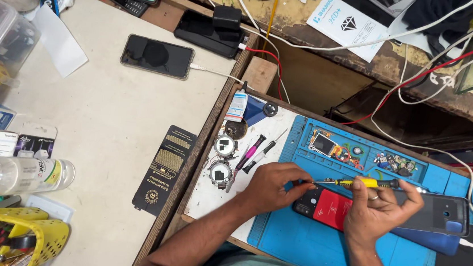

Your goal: The person sits at a repair bench and uses a yellow-handled screwdriver to work on the back of a red smartphone, repeatedly turning the screwdriver along the phone's edge and back panel while steadying the phone with the other hand. Other phones and repair tools remain on the mat around the work area.

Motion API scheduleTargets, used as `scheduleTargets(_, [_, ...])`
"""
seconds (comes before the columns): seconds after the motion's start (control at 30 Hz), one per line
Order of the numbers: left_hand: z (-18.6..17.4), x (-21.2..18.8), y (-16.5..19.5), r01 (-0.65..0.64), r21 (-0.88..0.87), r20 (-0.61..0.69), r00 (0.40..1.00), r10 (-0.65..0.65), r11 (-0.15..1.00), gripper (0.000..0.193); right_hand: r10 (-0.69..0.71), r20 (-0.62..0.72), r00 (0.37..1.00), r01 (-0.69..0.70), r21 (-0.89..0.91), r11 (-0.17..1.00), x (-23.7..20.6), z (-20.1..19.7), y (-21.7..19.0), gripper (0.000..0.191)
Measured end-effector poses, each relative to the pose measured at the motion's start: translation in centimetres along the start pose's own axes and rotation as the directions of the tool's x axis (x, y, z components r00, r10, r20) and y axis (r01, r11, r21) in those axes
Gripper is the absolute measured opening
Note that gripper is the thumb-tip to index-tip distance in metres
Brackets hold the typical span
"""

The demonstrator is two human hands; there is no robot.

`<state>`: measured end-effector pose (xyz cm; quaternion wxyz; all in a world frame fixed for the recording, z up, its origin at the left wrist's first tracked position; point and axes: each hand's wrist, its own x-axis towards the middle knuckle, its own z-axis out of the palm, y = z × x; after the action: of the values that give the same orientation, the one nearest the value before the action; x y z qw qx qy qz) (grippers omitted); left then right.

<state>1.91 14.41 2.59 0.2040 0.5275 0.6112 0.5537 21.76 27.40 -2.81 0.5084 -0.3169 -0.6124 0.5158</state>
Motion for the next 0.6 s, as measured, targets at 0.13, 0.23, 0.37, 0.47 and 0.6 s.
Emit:
scheduleTargets(0.13, [-0.16,0.17,0.02,-0.015,-0.007,-0.010,1.000,0.015,1.000,0.013,-0.031,0.009,0.999,0.032,-0.027,0.999,-0.04,0.20,-0.29,0.062])
scheduleTargets(0.23, [-0.14,0.23,0.09,-0.009,-0.029,-0.009,1.000,0.009,1.000,0.012,-0.036,0.020,0.999,0.037,-0.040,0.999,0.01,0.35,-0.66,0.062])
scheduleTargets(0.37, [-0.01,0.12,-0.09,0.021,-0.068,0.016,1.000,-0.020,0.997,0.011,-0.054,0.031,0.998,0.056,-0.056,0.997,0.10,0.37,-0.84,0.062])
scheduleTargets(0.47, [0.17,-0.04,-0.37,0.049,-0.104,0.044,0.998,-0.045,0.993,0.011,-0.077,0.046,0.996,0.080,-0.068,0.994,0.08,0.23,-0.86,0.061])
scheduleTargets(0.6, [0.38,-0.09,-0.78,0.064,-0.103,0.069,0.996,-0.057,0.993,0.011,-0.111,0.065,0.992,0.115,-0.057,0.992,-0.05,0.19,-0.81,0.060])
